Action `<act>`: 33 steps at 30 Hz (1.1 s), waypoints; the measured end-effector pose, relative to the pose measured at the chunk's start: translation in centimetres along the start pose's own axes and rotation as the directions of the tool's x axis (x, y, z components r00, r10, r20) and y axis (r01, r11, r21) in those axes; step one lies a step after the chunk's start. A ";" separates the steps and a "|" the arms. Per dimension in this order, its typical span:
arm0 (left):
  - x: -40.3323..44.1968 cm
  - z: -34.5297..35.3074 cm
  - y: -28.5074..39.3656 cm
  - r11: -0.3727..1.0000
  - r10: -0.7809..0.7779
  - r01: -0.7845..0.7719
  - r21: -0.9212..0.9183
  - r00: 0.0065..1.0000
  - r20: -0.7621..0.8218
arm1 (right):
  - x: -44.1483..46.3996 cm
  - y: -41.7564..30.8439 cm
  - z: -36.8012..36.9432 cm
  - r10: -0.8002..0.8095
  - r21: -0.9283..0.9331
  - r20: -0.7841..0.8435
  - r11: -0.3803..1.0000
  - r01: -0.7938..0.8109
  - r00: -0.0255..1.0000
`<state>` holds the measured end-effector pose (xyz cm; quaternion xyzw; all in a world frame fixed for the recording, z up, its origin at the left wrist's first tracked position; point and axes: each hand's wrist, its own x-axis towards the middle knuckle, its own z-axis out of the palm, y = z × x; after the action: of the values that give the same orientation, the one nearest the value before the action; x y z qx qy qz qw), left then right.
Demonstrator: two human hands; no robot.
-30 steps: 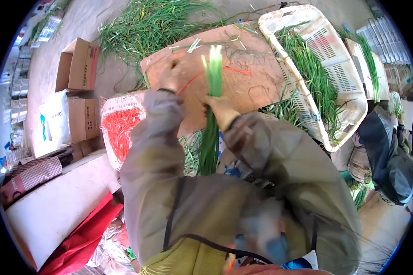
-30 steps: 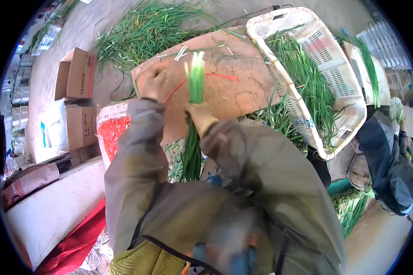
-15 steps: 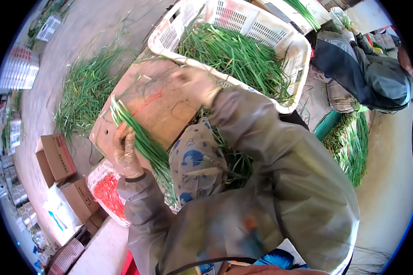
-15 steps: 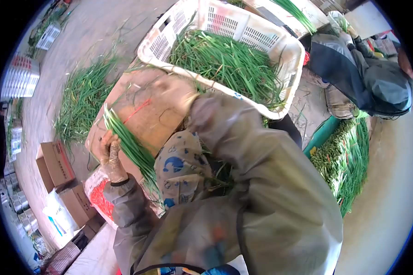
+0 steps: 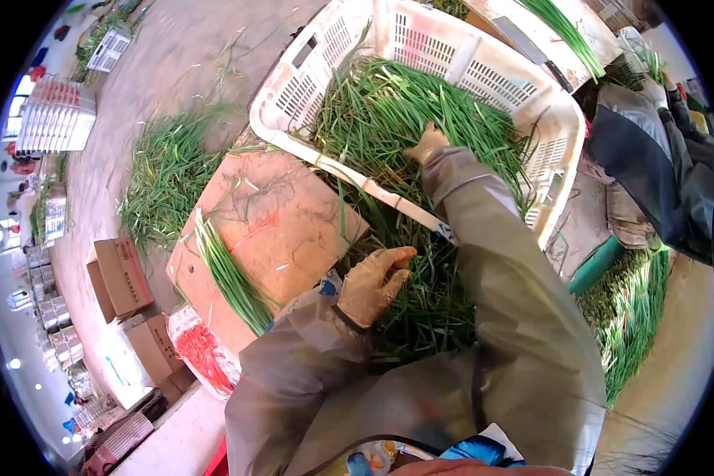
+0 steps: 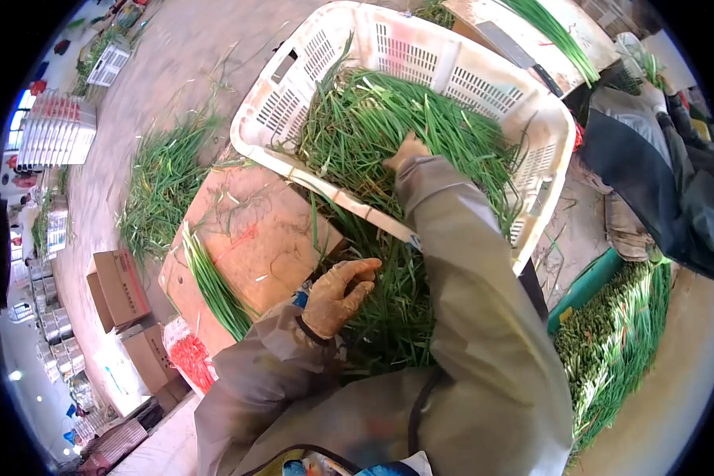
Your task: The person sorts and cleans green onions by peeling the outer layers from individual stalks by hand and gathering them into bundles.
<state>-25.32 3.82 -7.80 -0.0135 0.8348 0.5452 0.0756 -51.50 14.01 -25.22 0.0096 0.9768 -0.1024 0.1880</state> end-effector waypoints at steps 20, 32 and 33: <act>21.2 0.9 -5.0 0.510 -0.381 -0.264 -0.819 0.784 -0.490 | -12.1 6.0 -4.8 -0.571 -0.023 -0.269 0.809 0.588 0.776; 14.2 8.7 3.6 0.991 0.113 -0.039 0.129 0.763 -0.637 | -11.3 2.2 -15.4 -0.520 0.741 -0.218 0.463 0.486 0.826; 13.4 9.2 3.6 0.981 0.165 -0.070 0.181 0.790 -0.591 | -9.5 2.6 -14.6 -0.480 0.853 -0.175 0.362 0.376 0.859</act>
<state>-37.88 14.48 -10.01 -0.1285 0.8530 0.4519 -0.2272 -47.85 19.72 -8.96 -0.1570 0.7459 -0.6235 0.1742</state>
